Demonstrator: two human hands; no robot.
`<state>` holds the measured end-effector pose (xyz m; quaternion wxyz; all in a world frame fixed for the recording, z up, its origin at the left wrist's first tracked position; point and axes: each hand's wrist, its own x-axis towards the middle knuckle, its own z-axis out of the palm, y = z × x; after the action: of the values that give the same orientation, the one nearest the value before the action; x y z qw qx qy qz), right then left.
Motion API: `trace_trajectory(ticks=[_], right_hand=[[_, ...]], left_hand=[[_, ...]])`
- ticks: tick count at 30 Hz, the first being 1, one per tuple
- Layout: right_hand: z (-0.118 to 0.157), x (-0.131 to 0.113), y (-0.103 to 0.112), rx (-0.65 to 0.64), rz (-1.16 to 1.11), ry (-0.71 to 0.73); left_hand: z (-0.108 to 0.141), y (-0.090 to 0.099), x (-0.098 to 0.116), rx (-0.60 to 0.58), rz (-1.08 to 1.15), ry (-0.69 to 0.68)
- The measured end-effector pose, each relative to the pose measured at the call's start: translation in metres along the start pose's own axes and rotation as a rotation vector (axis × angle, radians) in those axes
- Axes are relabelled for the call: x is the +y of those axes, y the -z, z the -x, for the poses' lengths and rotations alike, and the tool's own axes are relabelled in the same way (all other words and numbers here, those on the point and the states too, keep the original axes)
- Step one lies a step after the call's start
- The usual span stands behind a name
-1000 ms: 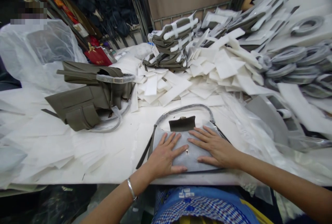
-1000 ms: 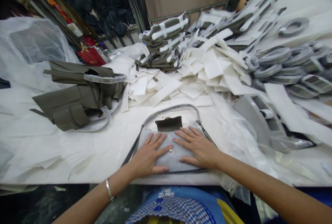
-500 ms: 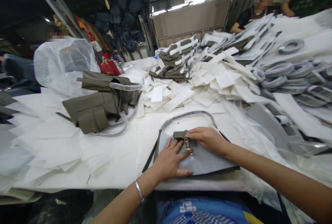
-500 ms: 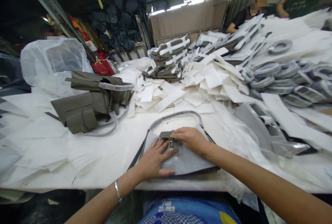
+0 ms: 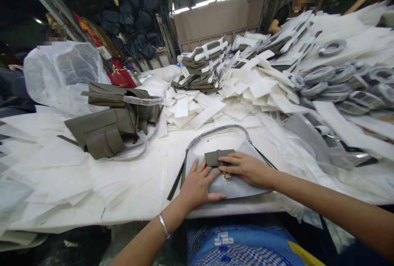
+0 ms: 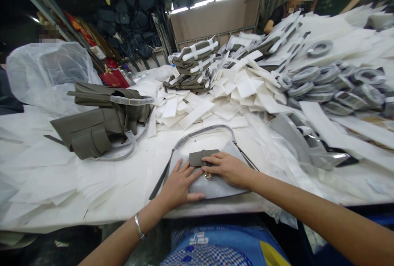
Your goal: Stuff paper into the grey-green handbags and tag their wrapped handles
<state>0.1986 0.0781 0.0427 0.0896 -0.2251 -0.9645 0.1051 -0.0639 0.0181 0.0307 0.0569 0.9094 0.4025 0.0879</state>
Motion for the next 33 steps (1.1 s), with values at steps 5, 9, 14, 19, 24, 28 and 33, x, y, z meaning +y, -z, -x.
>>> trace_trajectory(ticks=[5,9,14,19,24,28,33], right_hand=[[0.006,-0.006,-0.007,-0.027,0.038,0.001],[0.007,-0.005,-0.012,-0.012,0.029,-0.009],[0.005,-0.004,-0.014,-0.019,0.009,-0.017],[0.004,-0.004,-0.015,-0.004,0.013,-0.015],[0.002,-0.005,-0.011,0.067,0.019,0.034],[-0.007,-0.006,-0.008,0.092,-0.009,0.141],[-0.025,0.004,-0.007,0.013,0.030,0.170]], left_hand=[[0.008,-0.009,0.005,0.111,-0.020,0.058],[0.011,-0.009,0.011,0.226,-0.025,0.045],[0.014,-0.001,0.027,0.192,0.034,-0.236],[0.012,0.008,0.043,0.060,0.268,-0.161],[0.008,0.017,0.051,0.051,0.358,-0.091],[0.006,0.012,0.048,0.087,0.366,-0.085],[0.005,-0.007,0.038,0.227,0.293,-0.190]])
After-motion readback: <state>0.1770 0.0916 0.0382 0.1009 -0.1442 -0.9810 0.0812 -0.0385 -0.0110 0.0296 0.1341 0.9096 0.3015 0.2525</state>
